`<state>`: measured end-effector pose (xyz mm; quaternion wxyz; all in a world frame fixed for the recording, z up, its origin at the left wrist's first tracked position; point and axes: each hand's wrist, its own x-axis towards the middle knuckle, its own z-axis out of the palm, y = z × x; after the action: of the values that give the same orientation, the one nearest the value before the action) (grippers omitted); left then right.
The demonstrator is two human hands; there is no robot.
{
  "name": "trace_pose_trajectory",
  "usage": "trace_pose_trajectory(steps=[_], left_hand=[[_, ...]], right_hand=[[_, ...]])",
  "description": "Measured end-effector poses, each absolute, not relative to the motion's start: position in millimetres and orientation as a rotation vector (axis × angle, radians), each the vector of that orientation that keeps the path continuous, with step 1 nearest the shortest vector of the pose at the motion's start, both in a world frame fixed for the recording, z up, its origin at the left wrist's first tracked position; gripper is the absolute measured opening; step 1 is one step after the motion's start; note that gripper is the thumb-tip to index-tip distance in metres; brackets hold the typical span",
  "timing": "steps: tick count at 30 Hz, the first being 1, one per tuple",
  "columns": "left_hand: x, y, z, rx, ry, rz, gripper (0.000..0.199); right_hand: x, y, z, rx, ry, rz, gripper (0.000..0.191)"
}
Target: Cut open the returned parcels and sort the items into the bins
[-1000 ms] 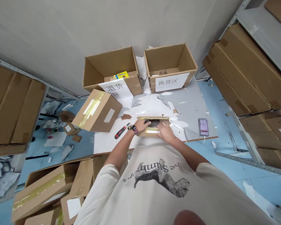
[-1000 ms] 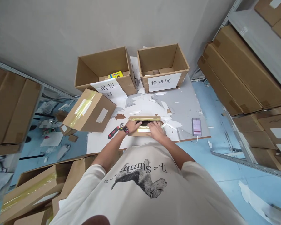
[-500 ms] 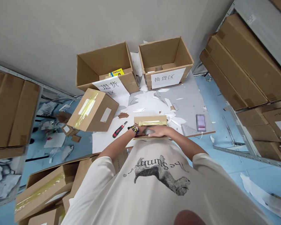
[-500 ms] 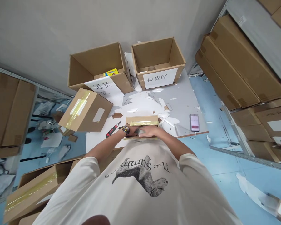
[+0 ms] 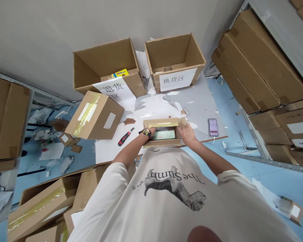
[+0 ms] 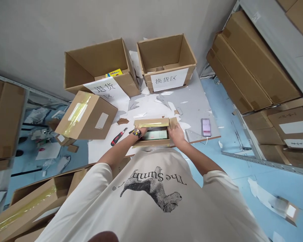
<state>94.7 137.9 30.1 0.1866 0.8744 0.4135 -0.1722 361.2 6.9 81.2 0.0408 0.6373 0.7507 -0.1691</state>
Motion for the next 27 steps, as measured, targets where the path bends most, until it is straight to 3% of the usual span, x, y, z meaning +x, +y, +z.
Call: trace_pose_trajectory(steps=[5, 8, 10, 13, 16, 18, 23, 27], left_hand=[[93, 134, 50, 2.566, 1.129, -0.327, 0.055], [79, 140, 62, 2.704, 0.963, -0.051, 0.073], [70, 148, 68, 2.732, 0.961, 0.03, 0.089], [65, 162, 72, 2.66, 1.049, -0.107, 0.123], [65, 173, 73, 2.52, 1.075, -0.298, 0.15], [61, 175, 73, 2.452, 1.049, -0.373, 0.157], [30, 160, 75, 2.456, 0.905, -0.533, 0.166], [8, 139, 70, 2.54, 1.051, -0.529, 0.152]], right_hand=[[357, 12, 73, 1.858, 2.427, -0.447, 0.045], [345, 19, 67, 1.734, 2.49, -0.45, 0.045], [342, 23, 63, 1.729, 2.538, -0.383, 0.058], [344, 32, 55, 1.861, 2.566, -0.318, 0.092], [349, 45, 46, 2.107, 2.443, -0.489, 0.111], [350, 54, 40, 2.199, 2.393, -0.631, 0.103], [339, 72, 28, 2.423, 2.323, -0.716, 0.062], [332, 83, 23, 2.553, 2.199, -0.723, 0.049]])
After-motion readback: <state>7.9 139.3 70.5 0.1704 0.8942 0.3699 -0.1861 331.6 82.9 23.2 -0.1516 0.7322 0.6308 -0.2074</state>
